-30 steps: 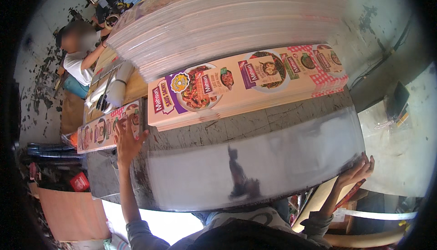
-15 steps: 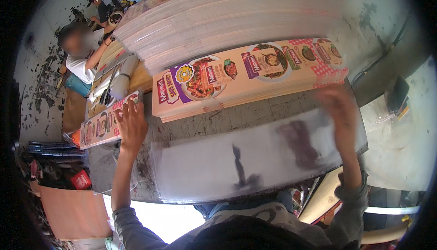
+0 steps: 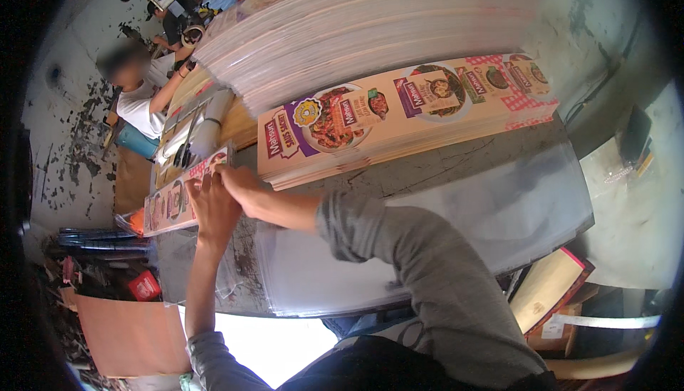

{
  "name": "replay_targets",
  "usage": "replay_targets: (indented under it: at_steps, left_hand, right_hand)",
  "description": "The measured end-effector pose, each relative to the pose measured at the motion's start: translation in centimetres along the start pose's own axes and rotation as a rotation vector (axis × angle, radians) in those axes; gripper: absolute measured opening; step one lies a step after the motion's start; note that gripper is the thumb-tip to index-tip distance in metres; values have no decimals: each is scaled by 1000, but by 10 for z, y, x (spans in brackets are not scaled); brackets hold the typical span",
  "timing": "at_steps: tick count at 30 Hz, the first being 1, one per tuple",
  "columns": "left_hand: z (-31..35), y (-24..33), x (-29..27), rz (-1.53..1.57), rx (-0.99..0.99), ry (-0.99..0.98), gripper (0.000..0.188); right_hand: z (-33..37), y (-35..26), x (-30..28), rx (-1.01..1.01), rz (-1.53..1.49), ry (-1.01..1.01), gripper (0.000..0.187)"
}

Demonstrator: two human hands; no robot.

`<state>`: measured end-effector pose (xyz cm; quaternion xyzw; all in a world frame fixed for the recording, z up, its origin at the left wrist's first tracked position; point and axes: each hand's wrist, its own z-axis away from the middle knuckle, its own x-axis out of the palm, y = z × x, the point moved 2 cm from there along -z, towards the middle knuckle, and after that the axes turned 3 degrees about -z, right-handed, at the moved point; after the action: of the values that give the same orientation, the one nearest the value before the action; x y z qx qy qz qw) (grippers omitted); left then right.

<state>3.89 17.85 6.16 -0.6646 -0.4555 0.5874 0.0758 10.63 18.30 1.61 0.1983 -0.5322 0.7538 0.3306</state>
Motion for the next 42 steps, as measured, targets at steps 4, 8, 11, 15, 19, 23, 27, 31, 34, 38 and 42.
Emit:
replay_targets:
  at_steps: [4,8,11,15,19,23,27,31,34,38,42]
  left_hand:
    - [25,-7,-11,-98,-77,-73,27]
    - [53,-9,-52,317,-369,-219,21]
    - [92,-26,-53,781,-653,-92,19]
    - [156,-76,8,1316,-959,256,43]
    - [148,-120,48,2462,-1560,556,53]
    - [204,-187,144,2681,-1010,612,47]
    - [158,-127,136,2861,-1408,591,31]
    - [107,-62,76,2752,-1037,297,27]
    - [75,-23,51,2770,-777,273,31]
    - [39,1,47,2642,-817,306,39]
    - [20,14,47,2415,-778,254,50]
  right_hand:
    - [-4,11,20,19,0,22,40]
    - [-23,24,20,-83,433,234,36]
    - [-17,16,35,-246,392,221,30]
    - [31,-20,76,-366,381,194,20]
    - [73,-68,64,-455,459,227,21]
    - [114,-103,34,-578,363,-87,26]
    - [174,-152,-52,-631,509,-135,28]
    - [261,-203,-149,-619,465,-14,46]
    - [325,-214,-228,-1002,616,303,58]
    - [380,-213,-323,-840,798,525,62]
    - [362,-210,-375,-715,1002,455,53]
